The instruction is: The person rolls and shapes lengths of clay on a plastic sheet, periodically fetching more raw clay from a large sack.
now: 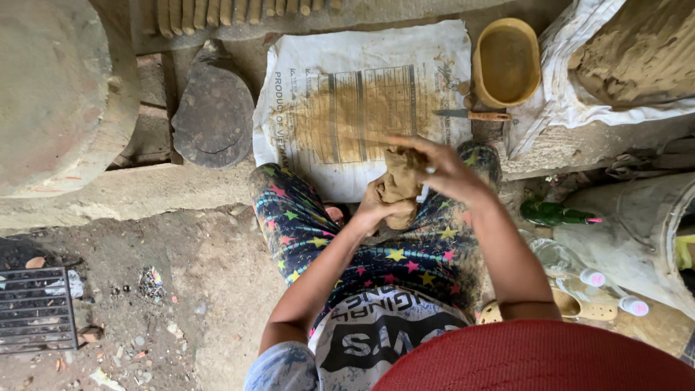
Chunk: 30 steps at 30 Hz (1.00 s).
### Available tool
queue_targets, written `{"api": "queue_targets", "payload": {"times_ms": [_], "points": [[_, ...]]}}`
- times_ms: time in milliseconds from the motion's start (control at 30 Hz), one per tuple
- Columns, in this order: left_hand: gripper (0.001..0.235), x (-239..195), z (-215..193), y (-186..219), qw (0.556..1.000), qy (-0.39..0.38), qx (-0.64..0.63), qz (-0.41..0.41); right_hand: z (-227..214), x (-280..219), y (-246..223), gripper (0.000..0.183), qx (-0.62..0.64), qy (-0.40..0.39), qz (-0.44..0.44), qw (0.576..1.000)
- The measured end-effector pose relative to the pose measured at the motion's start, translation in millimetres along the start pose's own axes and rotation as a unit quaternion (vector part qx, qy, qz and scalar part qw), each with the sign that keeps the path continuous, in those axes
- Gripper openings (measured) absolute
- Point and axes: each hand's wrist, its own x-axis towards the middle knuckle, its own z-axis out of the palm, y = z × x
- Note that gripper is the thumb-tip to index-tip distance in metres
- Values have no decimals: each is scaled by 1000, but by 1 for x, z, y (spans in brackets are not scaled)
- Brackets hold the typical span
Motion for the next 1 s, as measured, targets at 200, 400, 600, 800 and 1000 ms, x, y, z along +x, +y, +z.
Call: {"api": "queue_targets", "payload": {"times_ms": [200,400,600,800,1000], "points": [[117,0,-4,-10,966,-111,-203,-115,16,18,38,83,310,-112,-92,939],[98,18,-7,-31,987,-90,-86,-101,51,6,52,57,192,128,-90,969],[88,27,-17,-40,995,-67,-23,-72,47,13,41,48,177,174,-64,967],[95,18,-16,-27,991,-106,-76,20,1,21,22,68,-215,65,-270,936],[94,-6,-39,-25,986,-28,-142,-81,-105,114,142,50,-477,240,5,845]]}}
